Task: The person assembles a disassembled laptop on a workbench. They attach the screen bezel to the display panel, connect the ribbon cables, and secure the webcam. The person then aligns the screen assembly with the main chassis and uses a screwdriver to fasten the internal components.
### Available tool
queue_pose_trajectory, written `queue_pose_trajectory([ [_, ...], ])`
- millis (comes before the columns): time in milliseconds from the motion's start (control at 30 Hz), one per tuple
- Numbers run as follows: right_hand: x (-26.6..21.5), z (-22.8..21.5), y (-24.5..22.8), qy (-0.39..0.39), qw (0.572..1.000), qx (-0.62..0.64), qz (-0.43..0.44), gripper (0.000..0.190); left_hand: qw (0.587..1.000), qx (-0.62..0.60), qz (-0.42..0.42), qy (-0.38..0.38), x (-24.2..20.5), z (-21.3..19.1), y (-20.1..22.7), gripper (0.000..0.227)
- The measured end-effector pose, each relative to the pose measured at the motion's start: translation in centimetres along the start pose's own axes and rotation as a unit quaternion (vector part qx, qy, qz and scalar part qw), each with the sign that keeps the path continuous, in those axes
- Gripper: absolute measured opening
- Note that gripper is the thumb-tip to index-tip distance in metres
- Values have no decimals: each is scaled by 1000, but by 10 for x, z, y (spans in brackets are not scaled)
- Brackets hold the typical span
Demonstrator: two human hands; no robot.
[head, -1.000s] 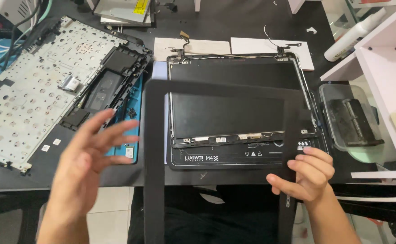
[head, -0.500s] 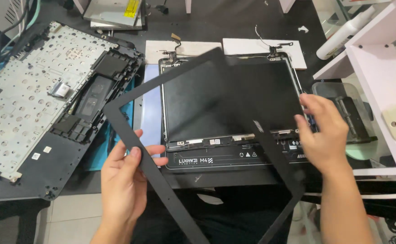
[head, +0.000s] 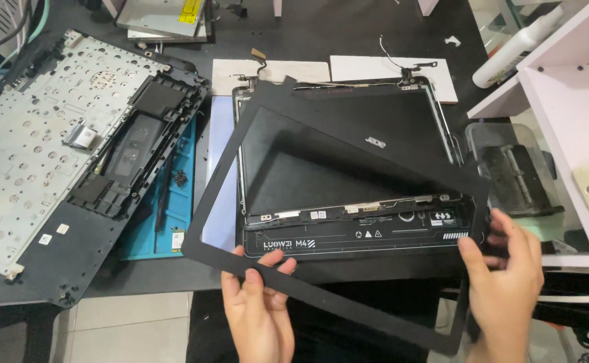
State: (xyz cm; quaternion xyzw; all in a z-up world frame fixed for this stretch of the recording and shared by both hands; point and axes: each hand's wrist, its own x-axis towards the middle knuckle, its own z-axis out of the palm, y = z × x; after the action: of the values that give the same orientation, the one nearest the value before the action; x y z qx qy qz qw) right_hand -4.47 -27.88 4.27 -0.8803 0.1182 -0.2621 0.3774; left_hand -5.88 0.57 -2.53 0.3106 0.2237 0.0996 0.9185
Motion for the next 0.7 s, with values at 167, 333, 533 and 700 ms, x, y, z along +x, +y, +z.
queue_pose_trajectory([
  [167, -23, -7, 10, -42, 989, -78, 122, 61, 997, -4, -44, 56, -15, 7, -12, 46],
  [333, -20, 4, 0, -33, 986, -125, 102, 64, 997, 12, -72, 28, -17, 13, -15, 49],
  [533, 9, 4, 40, 26, 998, -49, 18, 39, 999, 45, -21, -11, -11, -1, 9, 56],
  [700, 69, 22, 51, -2, 995, -76, -68, 37, 993, 86, 14, -77, 4, 0, 58, 60],
])
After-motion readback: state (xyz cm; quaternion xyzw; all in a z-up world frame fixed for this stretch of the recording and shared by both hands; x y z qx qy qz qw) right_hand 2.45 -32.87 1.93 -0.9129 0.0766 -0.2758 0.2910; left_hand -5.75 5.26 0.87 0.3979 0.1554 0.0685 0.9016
